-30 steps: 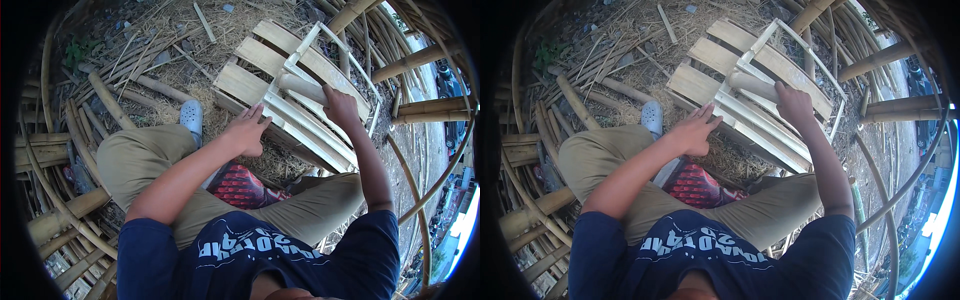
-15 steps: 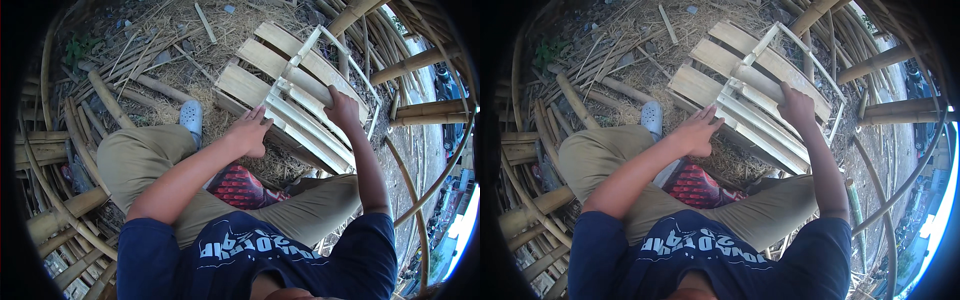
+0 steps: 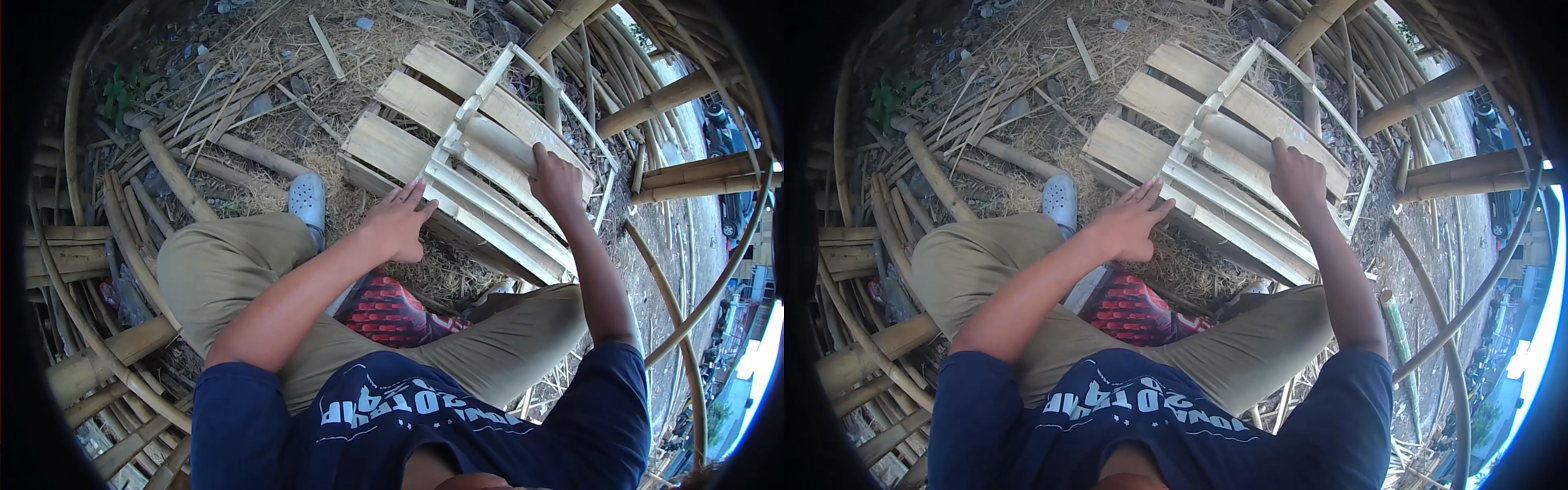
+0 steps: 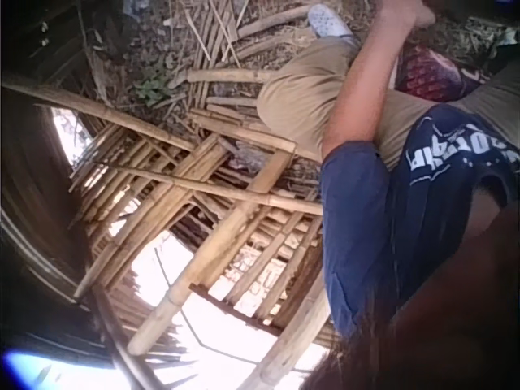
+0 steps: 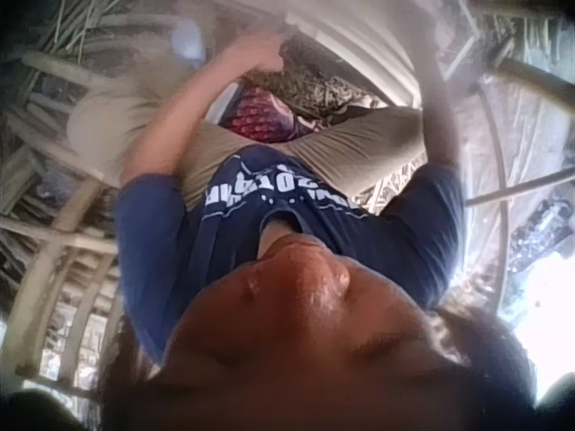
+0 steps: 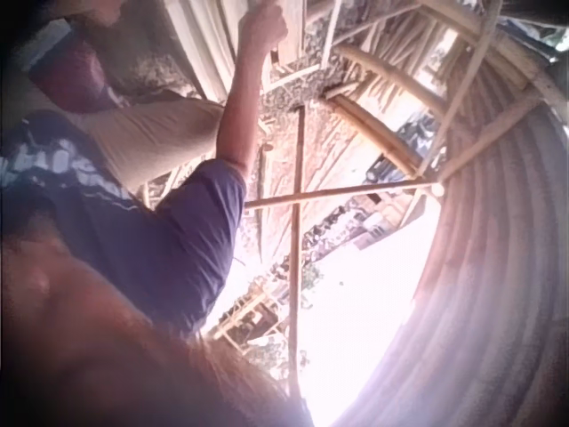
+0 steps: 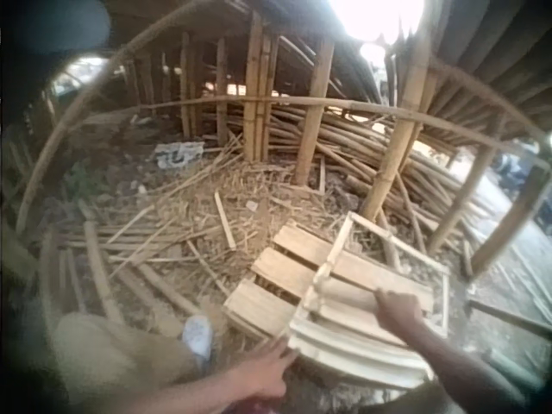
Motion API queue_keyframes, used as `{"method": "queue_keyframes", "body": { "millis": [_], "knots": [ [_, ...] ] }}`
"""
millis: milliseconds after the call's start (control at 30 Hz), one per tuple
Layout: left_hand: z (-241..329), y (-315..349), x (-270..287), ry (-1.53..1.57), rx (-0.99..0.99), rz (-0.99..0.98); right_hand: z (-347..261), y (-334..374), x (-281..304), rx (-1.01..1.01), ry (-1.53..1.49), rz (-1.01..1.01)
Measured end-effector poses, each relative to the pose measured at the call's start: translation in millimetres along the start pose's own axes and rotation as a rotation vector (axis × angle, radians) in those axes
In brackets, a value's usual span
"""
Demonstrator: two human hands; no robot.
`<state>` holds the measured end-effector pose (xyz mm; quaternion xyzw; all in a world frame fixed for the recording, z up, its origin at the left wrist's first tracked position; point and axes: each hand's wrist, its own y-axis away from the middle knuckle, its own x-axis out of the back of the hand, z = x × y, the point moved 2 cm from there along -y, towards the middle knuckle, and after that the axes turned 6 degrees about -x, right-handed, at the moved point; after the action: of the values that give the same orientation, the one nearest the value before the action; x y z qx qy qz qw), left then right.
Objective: The person aligns bamboo slats on a wooden frame and uses a large bamboo pole to press the slats into place within the structure.
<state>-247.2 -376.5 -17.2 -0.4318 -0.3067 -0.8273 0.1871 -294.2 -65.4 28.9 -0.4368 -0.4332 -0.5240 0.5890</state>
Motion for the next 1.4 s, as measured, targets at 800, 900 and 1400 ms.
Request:
{"method": "queue_keyframes", "body": {
  "millis": [800,900,1400],
  "knots": [
    [4.6,2.8,-6.8,-0.061,0.007,-0.057,1.9,-3.7,6.5,-0.118,-0.132,-0.031],
    [0.5,0.7,-5.1,-0.074,0.014,-0.038,0.1,-5.3,9.1,-0.016,-0.151,0.012],
    [0.7,-4.7,-6.3,-0.009,-0.008,-0.064,4.6,5.8,-12.2,0.062,-0.043,-0.024]
  ]
}}
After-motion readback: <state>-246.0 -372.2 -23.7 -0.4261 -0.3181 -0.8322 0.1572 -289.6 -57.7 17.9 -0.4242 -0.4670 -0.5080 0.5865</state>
